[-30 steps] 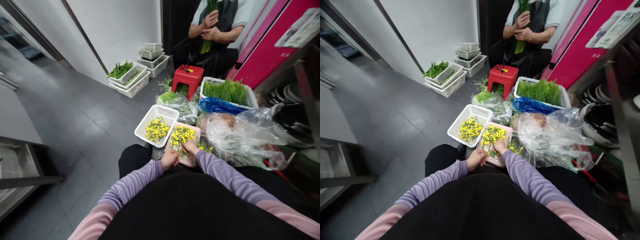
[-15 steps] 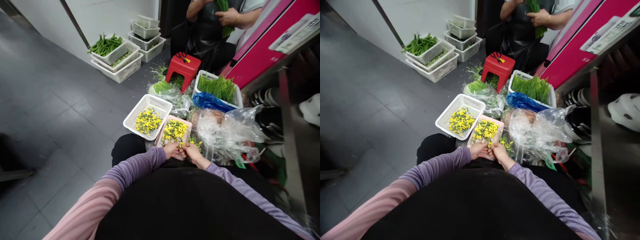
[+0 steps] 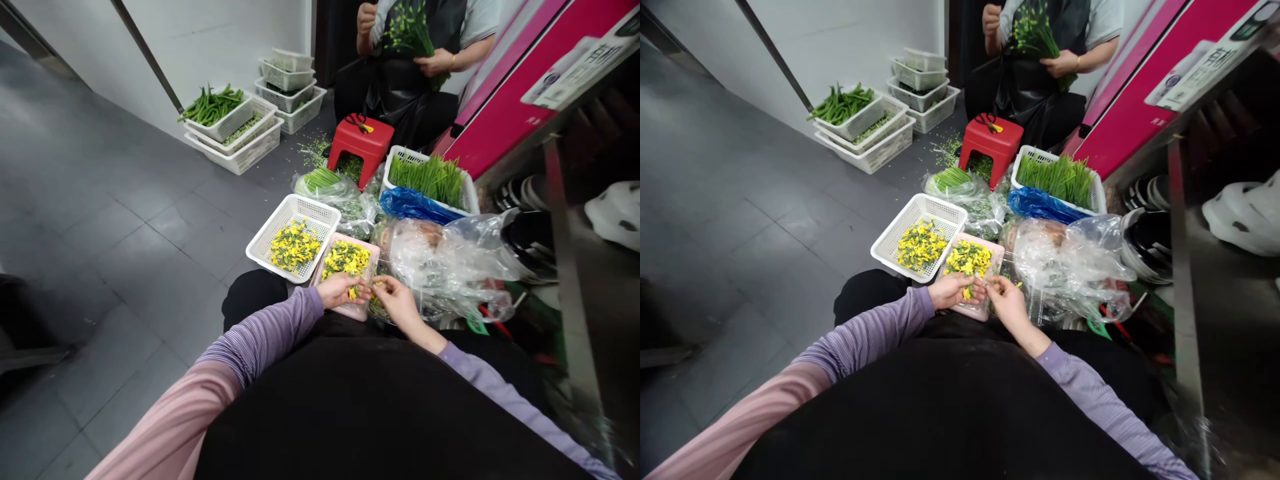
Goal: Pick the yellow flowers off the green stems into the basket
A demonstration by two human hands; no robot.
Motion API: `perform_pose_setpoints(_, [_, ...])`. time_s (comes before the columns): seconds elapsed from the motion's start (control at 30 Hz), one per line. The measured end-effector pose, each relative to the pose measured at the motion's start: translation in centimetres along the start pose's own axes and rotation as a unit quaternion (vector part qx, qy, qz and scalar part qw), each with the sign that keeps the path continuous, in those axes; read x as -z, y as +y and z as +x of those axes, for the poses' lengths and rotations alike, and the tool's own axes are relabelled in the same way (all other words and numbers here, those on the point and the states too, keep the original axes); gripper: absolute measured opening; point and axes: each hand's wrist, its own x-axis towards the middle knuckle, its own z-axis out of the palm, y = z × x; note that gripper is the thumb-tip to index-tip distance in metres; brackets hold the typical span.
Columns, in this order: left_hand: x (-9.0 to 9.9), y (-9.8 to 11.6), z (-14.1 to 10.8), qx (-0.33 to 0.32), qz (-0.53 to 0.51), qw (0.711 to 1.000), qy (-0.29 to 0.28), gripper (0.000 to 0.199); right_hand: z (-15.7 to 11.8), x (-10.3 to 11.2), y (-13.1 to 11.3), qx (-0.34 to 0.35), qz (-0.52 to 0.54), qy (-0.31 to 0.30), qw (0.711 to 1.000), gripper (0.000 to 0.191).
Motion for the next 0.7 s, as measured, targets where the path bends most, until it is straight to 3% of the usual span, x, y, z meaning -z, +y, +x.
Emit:
perform_pose_setpoints(0.1, [-0.1, 0.2, -0.6, 0.018, 0.021, 0.998, -0.049, 0.017, 0.9, -0.2, -0.7, -0.036, 0.086, -0.035, 0.995, 0.031])
perform_pose_setpoints(0.2, [-0.2, 0.2, -0.7, 0.026, 0.032, 0.998, -0.044, 0.016, 1.3, -1.0, -0.8, -0.069, 0.161, -0.079, 0.981, 0.027])
perform_pose_setpoints(0.4, [0.1, 0.8, -1.1, 0.037, 0.062, 0.997, 0.003, 0.014, 1.3, -1.2, 0.2, -0.098, 0.232, -0.012, 0.968, 0.027])
perform_pose_setpoints(0.7, [0.5, 0.9, -1.5, -0.040, 0.180, 0.982, 0.037, 0.025, 1.8, -0.9, -1.1, -0.084, 0.188, -0.127, 0.970, 0.025])
